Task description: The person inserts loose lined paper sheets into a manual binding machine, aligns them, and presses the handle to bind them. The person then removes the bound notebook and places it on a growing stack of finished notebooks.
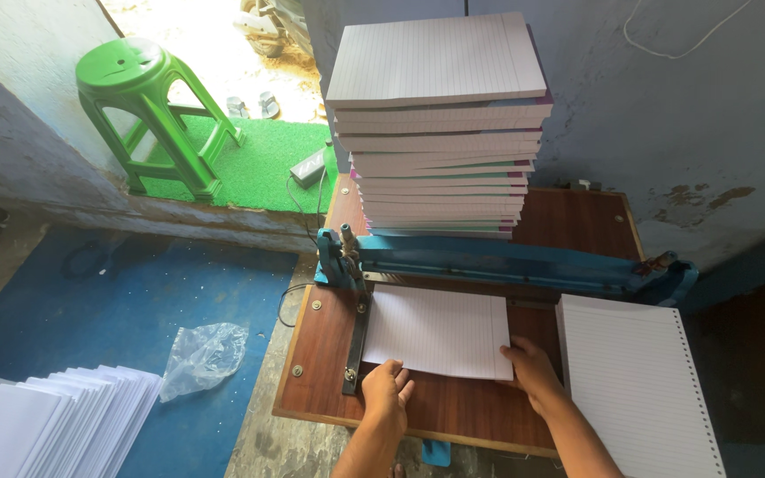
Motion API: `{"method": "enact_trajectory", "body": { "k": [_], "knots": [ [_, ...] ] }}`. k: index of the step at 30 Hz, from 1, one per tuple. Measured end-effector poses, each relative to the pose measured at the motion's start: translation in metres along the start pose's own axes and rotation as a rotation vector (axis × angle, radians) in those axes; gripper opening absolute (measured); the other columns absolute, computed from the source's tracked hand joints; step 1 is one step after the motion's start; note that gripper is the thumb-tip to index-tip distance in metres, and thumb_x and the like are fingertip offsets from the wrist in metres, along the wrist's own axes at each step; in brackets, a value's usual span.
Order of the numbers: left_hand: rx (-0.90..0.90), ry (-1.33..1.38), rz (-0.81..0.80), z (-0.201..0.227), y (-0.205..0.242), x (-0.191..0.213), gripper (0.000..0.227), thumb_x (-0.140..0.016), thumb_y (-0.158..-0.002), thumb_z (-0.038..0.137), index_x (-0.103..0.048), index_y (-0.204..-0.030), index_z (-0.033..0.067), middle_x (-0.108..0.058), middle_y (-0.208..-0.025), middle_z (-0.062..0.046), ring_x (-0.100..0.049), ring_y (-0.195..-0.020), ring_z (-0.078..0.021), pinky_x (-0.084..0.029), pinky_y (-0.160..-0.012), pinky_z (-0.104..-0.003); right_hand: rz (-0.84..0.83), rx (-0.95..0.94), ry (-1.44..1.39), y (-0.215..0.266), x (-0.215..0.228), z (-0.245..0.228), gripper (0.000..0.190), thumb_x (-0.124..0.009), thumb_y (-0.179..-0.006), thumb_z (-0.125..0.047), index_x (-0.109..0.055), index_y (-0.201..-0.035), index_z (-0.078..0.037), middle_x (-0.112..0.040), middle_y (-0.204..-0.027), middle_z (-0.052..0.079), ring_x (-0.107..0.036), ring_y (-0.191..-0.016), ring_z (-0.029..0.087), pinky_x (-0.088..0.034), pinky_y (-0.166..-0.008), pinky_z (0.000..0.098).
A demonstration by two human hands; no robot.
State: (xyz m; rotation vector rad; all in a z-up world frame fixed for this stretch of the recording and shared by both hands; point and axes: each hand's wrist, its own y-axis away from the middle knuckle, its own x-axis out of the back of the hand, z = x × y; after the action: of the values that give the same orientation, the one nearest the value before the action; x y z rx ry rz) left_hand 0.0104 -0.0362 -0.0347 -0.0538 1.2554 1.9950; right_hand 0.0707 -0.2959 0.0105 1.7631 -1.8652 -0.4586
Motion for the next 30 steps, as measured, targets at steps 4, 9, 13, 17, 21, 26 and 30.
{"method": "enact_trajectory", "body": {
  "k": [4, 9, 13, 17, 21, 26, 30],
  "knots": [
    [-0.023, 0.012, -0.003, -0.004, -0.002, 0.001, 0.042, -0.061, -0.09, 0.011, -0.057, -0.127, -0.0106, -0.055, -0.142, -0.025, -0.051, -0.139, -0.0422, -0.047, -0.113, -0.052, 0.084, -0.02, 0.111, -0.018, -0.004, 0.003, 0.055, -0.059, -0.097, -0.023, -0.052, -0.148, -0.003, -0.07, -0.124, 0.025, -0.069, -0.107, 0.032, -0.059, -0.088, 0.0432],
    [-0.017, 0.007, 0.022, -0.003, -0.001, -0.001, 0.038, -0.061, -0.09, 0.011, -0.06, -0.122, -0.0095, -0.059, -0.138, -0.024, -0.055, -0.137, -0.0414, -0.048, -0.111, -0.052, 0.226, 0.177, 0.263, -0.03, -0.006, 0.004, 0.066, -0.067, -0.096, -0.02, -0.037, -0.152, -0.001, -0.056, -0.128, 0.023, -0.06, -0.111, 0.029, -0.049, -0.091, 0.0405],
    [-0.006, 0.011, 0.023, -0.003, 0.001, -0.002, 0.038, -0.062, -0.09, 0.01, -0.06, -0.123, -0.0079, -0.058, -0.138, -0.022, -0.055, -0.137, -0.0402, -0.048, -0.112, -0.051, 0.131, 0.127, 0.339, -0.031, -0.009, -0.005, 0.055, -0.061, -0.097, -0.019, -0.052, -0.149, -0.004, -0.073, -0.113, 0.022, -0.07, -0.102, 0.028, -0.054, -0.089, 0.0391],
    [0.004, 0.023, 0.029, -0.001, 0.001, -0.004, 0.04, -0.062, -0.089, 0.01, -0.06, -0.125, -0.0081, -0.058, -0.139, -0.022, -0.055, -0.137, -0.0397, -0.046, -0.112, -0.051, 0.094, 0.038, 0.379, -0.017, -0.007, -0.025, 0.062, -0.06, -0.096, -0.02, -0.045, -0.155, -0.01, -0.075, -0.109, 0.023, -0.071, -0.097, 0.032, -0.056, -0.084, 0.0428],
    [0.01, 0.013, 0.038, -0.001, -0.001, -0.003, 0.043, -0.062, -0.089, 0.01, -0.057, -0.128, -0.0092, -0.057, -0.141, -0.023, -0.053, -0.138, -0.0402, -0.046, -0.113, -0.052, 0.042, 0.046, 0.4, 0.002, -0.009, -0.037, 0.082, -0.071, -0.088, -0.025, -0.031, -0.158, -0.007, -0.073, -0.11, 0.022, -0.074, -0.102, 0.031, -0.058, -0.087, 0.0429],
    [0.004, 0.042, 0.022, 0.0, -0.004, -0.001, 0.045, -0.063, -0.089, 0.009, -0.055, -0.129, -0.0111, -0.054, -0.142, -0.024, -0.052, -0.138, -0.0418, -0.047, -0.113, -0.053, 0.018, 0.119, 0.848, 0.023, -0.017, -0.028, 0.115, -0.097, -0.065, -0.02, -0.024, -0.152, -0.003, -0.05, -0.137, 0.025, -0.057, -0.125, 0.039, -0.054, -0.101, 0.0462],
    [-0.001, 0.036, 0.015, -0.001, -0.006, 0.001, 0.045, -0.063, -0.089, 0.01, -0.055, -0.128, -0.0127, -0.054, -0.143, -0.026, -0.053, -0.138, -0.0429, -0.049, -0.112, -0.052, 0.06, 0.075, 0.896, 0.03, -0.017, -0.014, 0.092, -0.085, -0.075, -0.018, -0.036, -0.151, -0.002, -0.051, -0.141, 0.026, -0.06, -0.129, 0.039, -0.057, -0.106, 0.0437]
  ]
}}
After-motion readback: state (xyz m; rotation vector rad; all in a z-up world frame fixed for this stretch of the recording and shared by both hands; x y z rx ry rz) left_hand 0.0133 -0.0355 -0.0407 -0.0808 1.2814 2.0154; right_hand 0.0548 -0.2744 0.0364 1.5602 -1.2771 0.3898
